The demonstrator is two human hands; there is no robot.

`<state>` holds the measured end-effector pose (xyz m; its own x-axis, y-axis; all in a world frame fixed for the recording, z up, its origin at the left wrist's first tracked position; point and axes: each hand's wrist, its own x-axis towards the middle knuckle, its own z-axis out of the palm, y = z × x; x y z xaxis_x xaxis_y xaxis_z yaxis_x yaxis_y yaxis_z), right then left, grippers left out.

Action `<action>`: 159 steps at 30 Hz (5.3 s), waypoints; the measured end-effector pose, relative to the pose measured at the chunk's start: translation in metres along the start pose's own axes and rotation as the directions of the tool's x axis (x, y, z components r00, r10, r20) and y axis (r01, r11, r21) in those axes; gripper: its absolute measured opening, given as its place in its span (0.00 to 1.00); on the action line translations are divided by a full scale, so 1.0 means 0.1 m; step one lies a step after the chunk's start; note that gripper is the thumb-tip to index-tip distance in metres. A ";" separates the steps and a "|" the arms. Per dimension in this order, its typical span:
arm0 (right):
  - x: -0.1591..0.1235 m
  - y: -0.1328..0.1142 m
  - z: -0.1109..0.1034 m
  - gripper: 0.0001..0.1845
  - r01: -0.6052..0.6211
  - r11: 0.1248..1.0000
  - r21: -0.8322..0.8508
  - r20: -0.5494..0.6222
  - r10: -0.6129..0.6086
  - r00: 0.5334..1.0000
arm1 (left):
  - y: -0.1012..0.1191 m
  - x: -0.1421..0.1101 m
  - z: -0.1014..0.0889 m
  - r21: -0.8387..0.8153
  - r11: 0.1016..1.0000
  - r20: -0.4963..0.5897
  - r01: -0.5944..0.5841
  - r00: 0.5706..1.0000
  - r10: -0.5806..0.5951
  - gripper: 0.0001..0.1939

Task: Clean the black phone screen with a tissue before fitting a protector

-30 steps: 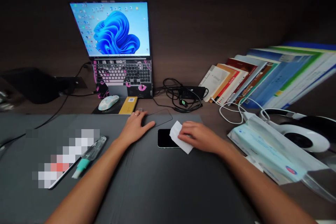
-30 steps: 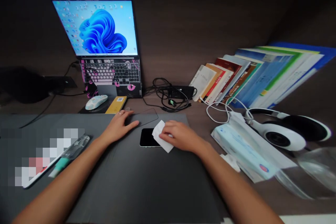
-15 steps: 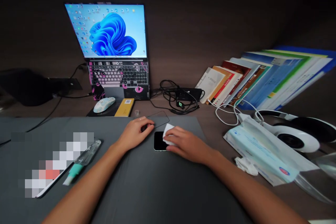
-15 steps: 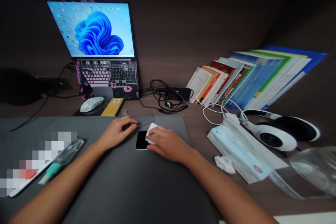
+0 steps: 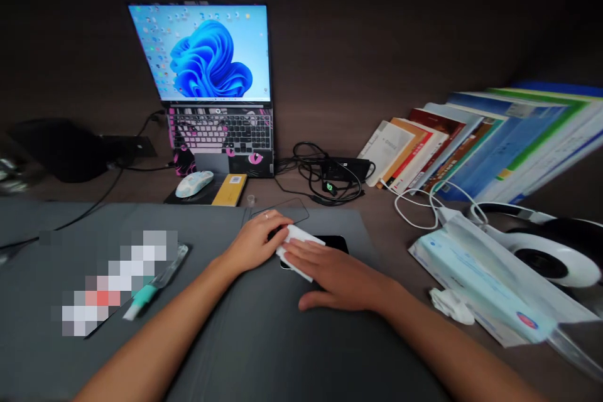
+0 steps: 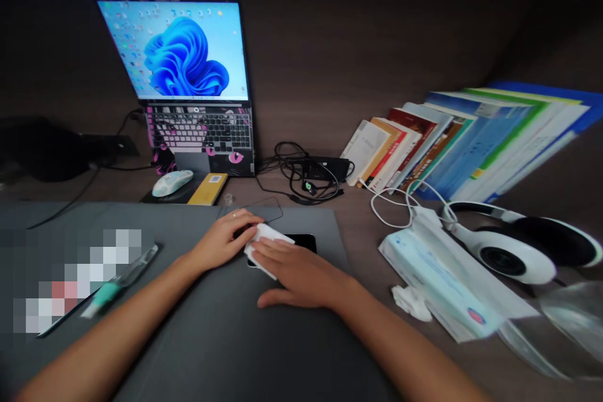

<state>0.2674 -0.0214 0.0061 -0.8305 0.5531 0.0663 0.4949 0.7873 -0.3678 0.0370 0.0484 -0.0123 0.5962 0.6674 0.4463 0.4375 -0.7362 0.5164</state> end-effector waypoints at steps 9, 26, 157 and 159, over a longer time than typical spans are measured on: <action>0.02 0.00 -0.02 0.41 0.017 1.000 -0.012 -0.012 -0.018 1.000 | 0.04 0.00 -0.04 0.028 0.998 -0.070 -0.049 0.996 0.051 0.12; 0.02 0.08 -0.06 0.16 -0.056 0.998 -0.042 -0.148 0.049 0.988 | 0.23 -0.04 -0.04 -0.019 0.998 0.055 -0.066 0.996 0.067 0.11; -0.12 0.25 -0.16 0.13 -0.156 0.986 0.065 -0.173 0.165 0.971 | 0.24 -0.07 0.00 0.005 1.000 0.278 -0.025 0.960 0.022 0.31; -0.11 0.24 -0.16 0.13 -0.184 0.982 0.031 -0.193 0.187 0.963 | 0.25 -0.07 -0.01 -0.001 1.000 0.273 -0.022 0.962 0.022 0.32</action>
<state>0.2926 -0.0042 0.0116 -0.6582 0.7324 0.1743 0.6311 0.6630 -0.4026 0.0435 0.0252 -0.0019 0.7667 0.5952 0.2408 0.4235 -0.7507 0.5071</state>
